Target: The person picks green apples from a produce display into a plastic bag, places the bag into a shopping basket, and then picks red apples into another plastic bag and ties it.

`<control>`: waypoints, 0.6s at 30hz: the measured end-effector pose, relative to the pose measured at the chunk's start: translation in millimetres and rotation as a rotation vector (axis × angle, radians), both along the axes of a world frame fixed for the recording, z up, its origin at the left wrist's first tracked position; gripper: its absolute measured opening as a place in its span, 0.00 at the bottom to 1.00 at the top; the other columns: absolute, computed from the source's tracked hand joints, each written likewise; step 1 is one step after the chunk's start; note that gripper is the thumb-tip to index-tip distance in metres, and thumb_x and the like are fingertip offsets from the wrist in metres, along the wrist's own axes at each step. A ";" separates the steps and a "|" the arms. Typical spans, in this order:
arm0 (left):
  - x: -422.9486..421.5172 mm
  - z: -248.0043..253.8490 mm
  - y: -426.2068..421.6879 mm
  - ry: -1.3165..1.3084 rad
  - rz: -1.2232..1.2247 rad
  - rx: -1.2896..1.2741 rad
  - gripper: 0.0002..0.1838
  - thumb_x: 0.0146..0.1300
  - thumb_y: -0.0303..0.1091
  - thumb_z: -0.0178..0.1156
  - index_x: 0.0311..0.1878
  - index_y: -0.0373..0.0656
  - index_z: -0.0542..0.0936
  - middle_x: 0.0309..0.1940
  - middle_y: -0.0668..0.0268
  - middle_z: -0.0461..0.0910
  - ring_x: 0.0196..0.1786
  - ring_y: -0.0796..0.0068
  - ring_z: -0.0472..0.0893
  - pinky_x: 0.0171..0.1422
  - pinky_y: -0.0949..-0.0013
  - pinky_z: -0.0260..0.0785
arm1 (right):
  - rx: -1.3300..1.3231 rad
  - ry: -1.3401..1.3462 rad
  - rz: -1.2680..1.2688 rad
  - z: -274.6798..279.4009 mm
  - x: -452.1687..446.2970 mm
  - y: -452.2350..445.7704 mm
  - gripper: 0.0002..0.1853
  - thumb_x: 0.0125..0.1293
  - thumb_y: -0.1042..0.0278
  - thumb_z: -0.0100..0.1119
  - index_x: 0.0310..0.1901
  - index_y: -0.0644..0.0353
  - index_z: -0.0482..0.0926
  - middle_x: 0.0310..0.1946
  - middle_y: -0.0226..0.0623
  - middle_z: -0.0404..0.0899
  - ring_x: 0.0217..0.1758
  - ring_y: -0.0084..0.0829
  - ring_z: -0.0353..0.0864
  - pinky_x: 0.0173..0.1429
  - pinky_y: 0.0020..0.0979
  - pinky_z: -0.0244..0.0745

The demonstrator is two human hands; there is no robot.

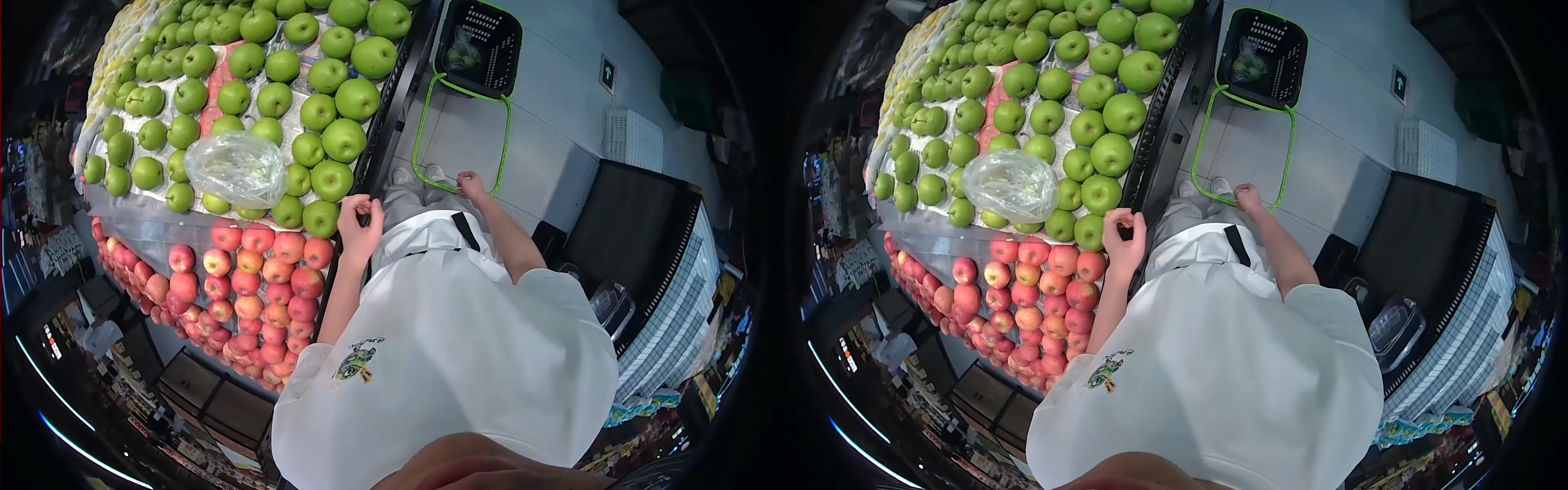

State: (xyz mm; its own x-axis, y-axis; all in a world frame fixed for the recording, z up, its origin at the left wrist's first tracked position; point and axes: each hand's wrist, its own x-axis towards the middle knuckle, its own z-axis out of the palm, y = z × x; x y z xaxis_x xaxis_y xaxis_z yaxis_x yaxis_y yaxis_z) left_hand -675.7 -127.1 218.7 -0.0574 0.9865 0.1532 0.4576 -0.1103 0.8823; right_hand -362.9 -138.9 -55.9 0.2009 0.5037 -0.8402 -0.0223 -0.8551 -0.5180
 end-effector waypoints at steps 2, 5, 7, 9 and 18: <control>35.3 -23.2 7.9 -0.021 -0.422 -0.203 0.12 0.62 0.26 0.67 0.47 0.39 0.78 0.30 0.65 0.79 0.32 0.74 0.79 0.39 0.71 0.71 | -0.131 -0.050 0.025 -14.2 4.3 -17.5 0.17 0.64 0.67 0.58 0.55 0.57 0.75 0.35 0.34 0.80 0.30 0.27 0.81 0.34 0.30 0.80; 67.9 -112.8 -1.1 -0.123 -0.625 -0.663 0.13 0.64 0.32 0.66 0.49 0.38 0.77 0.29 0.65 0.80 0.32 0.73 0.81 0.40 0.69 0.74 | -0.106 -0.100 -0.049 -25.4 -3.8 -33.7 0.16 0.65 0.67 0.57 0.54 0.56 0.76 0.35 0.34 0.80 0.30 0.26 0.80 0.33 0.30 0.79; 72.6 -237.9 -37.9 -0.195 -0.557 -0.769 0.15 0.65 0.33 0.65 0.50 0.37 0.77 0.28 0.65 0.80 0.32 0.74 0.81 0.40 0.70 0.74 | -0.120 -0.064 -0.188 -16.0 -17.4 -38.8 0.14 0.66 0.68 0.57 0.53 0.57 0.76 0.34 0.34 0.81 0.30 0.25 0.80 0.32 0.30 0.79; 65.8 -312.1 -44.9 -0.345 -0.291 -1.425 0.09 0.64 0.26 0.61 0.47 0.37 0.79 0.31 0.66 0.82 0.32 0.76 0.82 0.32 0.70 0.74 | -0.047 -0.011 -0.198 -11.7 -25.8 -38.9 0.14 0.65 0.69 0.56 0.53 0.59 0.76 0.33 0.34 0.80 0.29 0.26 0.80 0.32 0.30 0.79; 110.9 -340.5 38.6 0.627 -0.736 -0.723 0.22 0.60 0.41 0.66 0.56 0.45 0.78 0.60 0.58 0.79 0.62 0.65 0.79 0.67 0.56 0.68 | 0.038 -0.004 0.014 -20.8 -50.8 -75.8 0.15 0.63 0.71 0.57 0.51 0.62 0.75 0.30 0.36 0.82 0.27 0.25 0.81 0.33 0.30 0.76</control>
